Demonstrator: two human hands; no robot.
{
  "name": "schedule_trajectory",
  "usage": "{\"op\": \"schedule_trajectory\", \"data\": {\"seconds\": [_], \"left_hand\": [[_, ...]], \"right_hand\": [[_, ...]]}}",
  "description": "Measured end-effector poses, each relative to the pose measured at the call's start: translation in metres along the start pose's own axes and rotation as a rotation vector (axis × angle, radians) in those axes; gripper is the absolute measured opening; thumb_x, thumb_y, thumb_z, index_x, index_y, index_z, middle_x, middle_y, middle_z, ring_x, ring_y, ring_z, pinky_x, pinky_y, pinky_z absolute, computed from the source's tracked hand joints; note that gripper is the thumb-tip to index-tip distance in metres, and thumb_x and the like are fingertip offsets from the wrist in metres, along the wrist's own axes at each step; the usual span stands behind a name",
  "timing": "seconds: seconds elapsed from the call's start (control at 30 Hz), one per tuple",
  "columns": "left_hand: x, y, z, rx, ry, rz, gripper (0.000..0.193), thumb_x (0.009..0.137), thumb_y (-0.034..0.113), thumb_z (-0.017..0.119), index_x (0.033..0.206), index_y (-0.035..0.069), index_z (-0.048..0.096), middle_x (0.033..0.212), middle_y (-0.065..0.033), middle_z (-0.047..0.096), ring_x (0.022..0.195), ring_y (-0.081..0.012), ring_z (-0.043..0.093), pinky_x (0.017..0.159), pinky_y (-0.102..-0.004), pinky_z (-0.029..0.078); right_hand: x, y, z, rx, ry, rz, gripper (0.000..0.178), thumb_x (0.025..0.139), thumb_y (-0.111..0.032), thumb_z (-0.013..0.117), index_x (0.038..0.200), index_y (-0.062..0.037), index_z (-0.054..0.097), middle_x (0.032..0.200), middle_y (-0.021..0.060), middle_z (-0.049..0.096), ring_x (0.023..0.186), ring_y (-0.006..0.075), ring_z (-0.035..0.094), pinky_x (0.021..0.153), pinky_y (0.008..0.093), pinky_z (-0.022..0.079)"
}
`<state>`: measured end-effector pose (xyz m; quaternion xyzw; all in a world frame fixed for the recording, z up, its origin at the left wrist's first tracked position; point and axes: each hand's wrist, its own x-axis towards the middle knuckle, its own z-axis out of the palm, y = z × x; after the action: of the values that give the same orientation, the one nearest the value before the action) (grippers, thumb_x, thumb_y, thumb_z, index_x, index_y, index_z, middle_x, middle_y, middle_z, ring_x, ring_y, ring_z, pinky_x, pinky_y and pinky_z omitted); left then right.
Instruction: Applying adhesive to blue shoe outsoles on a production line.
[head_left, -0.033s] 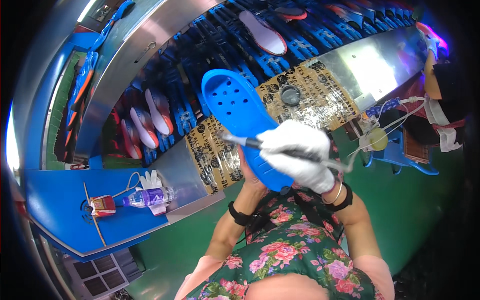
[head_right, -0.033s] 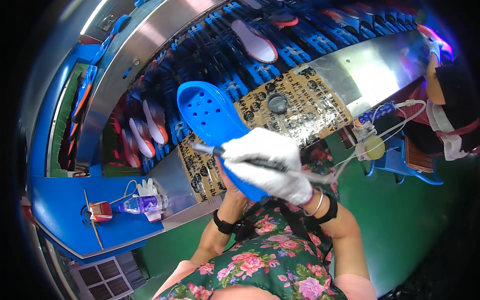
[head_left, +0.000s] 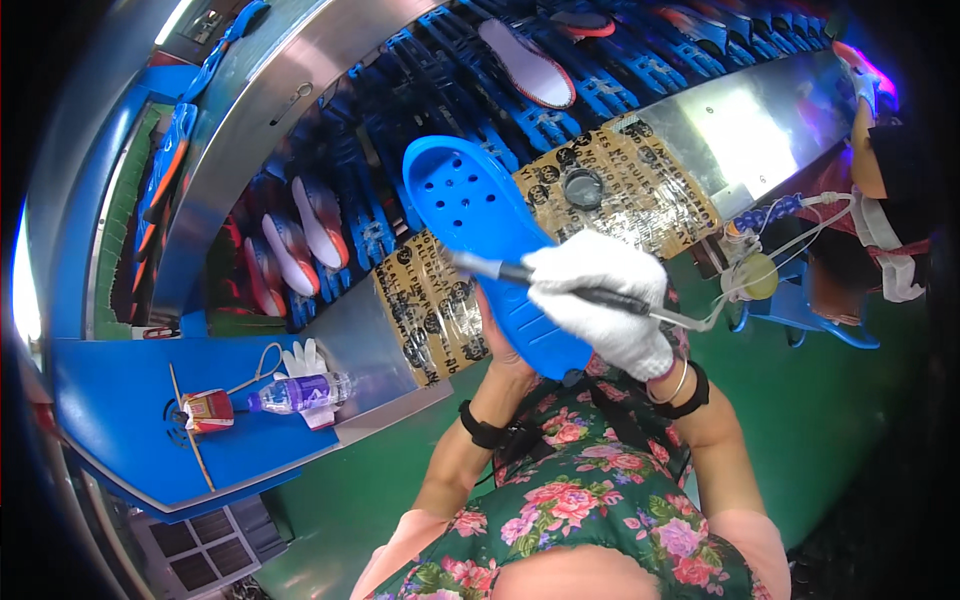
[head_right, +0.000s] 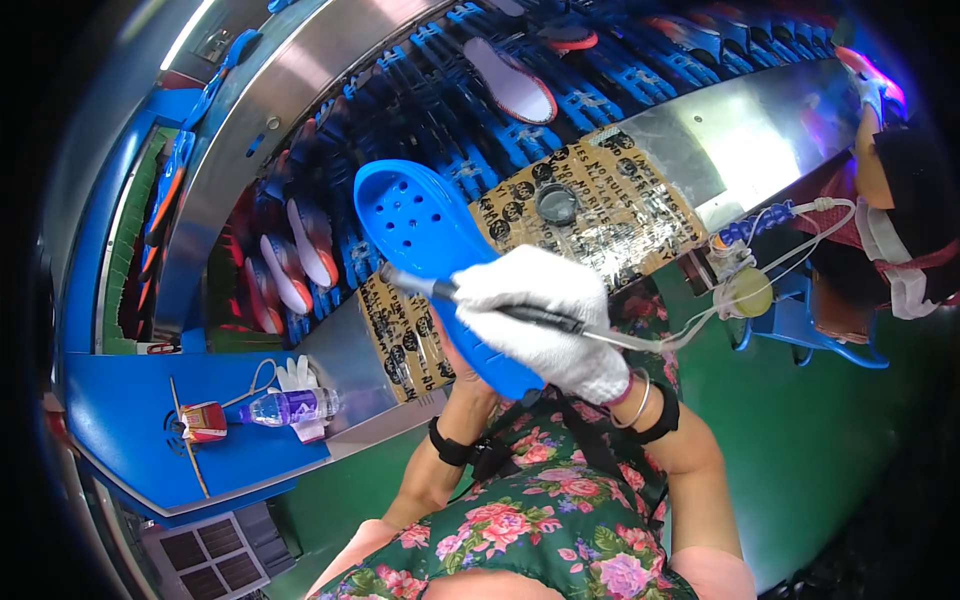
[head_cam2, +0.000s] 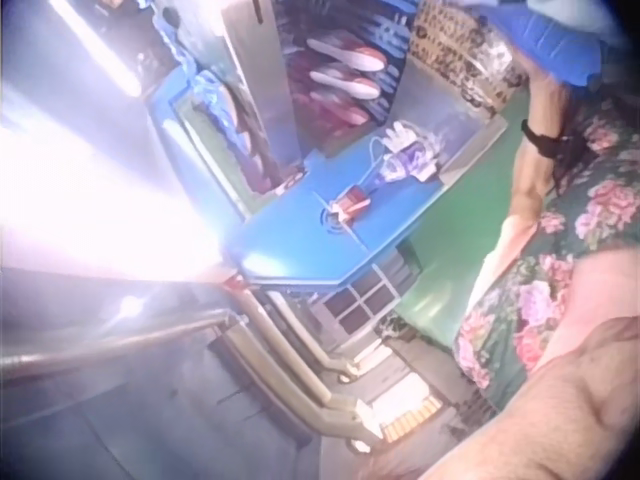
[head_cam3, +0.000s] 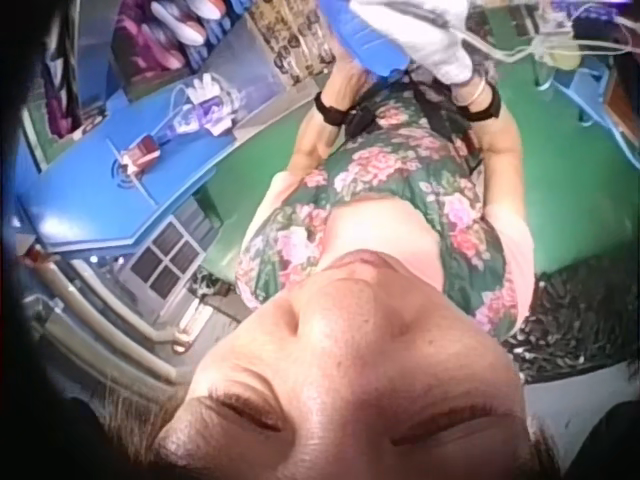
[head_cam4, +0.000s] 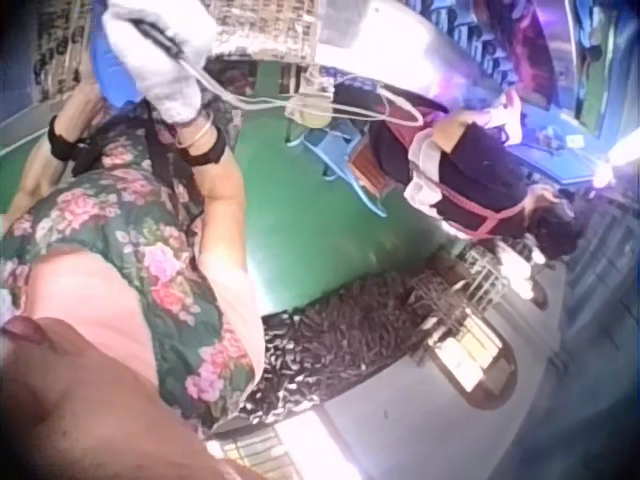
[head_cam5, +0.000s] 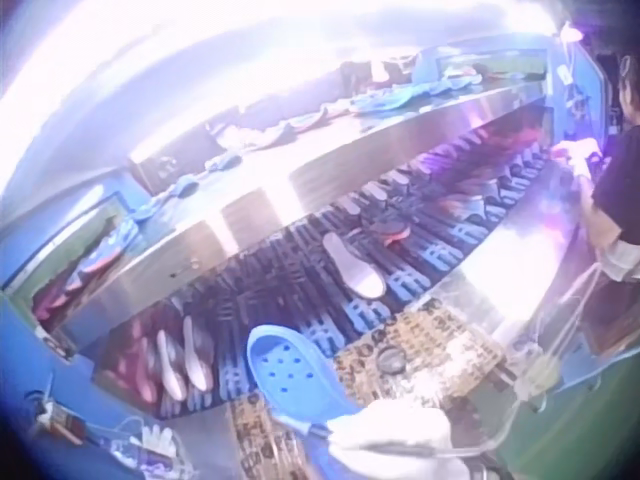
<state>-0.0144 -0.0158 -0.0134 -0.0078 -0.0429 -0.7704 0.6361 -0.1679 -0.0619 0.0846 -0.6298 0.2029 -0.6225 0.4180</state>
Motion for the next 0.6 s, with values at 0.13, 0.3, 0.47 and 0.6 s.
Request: {"op": "schedule_trajectory", "data": {"seconds": [0.13, 0.3, 0.47, 0.6], "left_hand": [[0.01, -0.005, 0.016, -0.085, -0.014, -0.002, 0.097, 0.09, 0.078, 0.048, 0.157, 0.01, 0.028, 0.153, -0.0199, 0.043, 0.138, -0.0374, 0.047, 0.116, -0.053, 0.038], [0.019, -0.002, 0.022, 0.413, 0.057, 0.064, 0.108, 0.084, 0.083, 0.051, 0.159, 0.012, 0.019, 0.154, -0.0246, 0.039, 0.14, -0.0391, 0.043, 0.118, -0.0541, 0.035], [0.025, 0.007, 0.019, 0.193, 0.084, 0.046, 0.107, 0.083, 0.083, 0.052, 0.157, 0.01, 0.027, 0.15, -0.025, 0.043, 0.134, -0.0409, 0.049, 0.114, -0.0568, 0.039], [0.033, 0.013, 0.028, 0.193, -0.076, -0.054, 0.11, 0.079, 0.082, 0.059, 0.152, 0.005, 0.032, 0.143, -0.0187, 0.052, 0.121, -0.0427, 0.06, 0.101, -0.0591, 0.052]], "right_hand": [[0.001, -0.01, -0.004, -0.366, -0.074, -0.171, 0.023, 0.077, -0.006, 0.08, 0.099, -0.0079, 0.078, 0.097, 0.0127, 0.075, 0.089, 0.0266, 0.072, 0.082, 0.0372, 0.055], [-0.004, -0.004, -0.002, -0.204, -0.116, -0.1, 0.019, 0.077, -0.007, 0.078, 0.095, -0.0089, 0.079, 0.096, 0.01, 0.077, 0.086, 0.0259, 0.072, 0.079, 0.0384, 0.056], [-0.01, 0.0, -0.003, -0.44, -0.145, -0.273, 0.026, 0.076, -0.005, 0.079, 0.101, -0.0119, 0.079, 0.098, 0.0091, 0.077, 0.086, 0.0256, 0.073, 0.079, 0.0381, 0.056], [-0.015, 0.001, -0.003, -0.151, -0.254, -0.125, 0.021, 0.074, -0.007, 0.082, 0.095, -0.012, 0.08, 0.095, 0.0067, 0.077, 0.083, 0.0248, 0.073, 0.078, 0.036, 0.056]]}}
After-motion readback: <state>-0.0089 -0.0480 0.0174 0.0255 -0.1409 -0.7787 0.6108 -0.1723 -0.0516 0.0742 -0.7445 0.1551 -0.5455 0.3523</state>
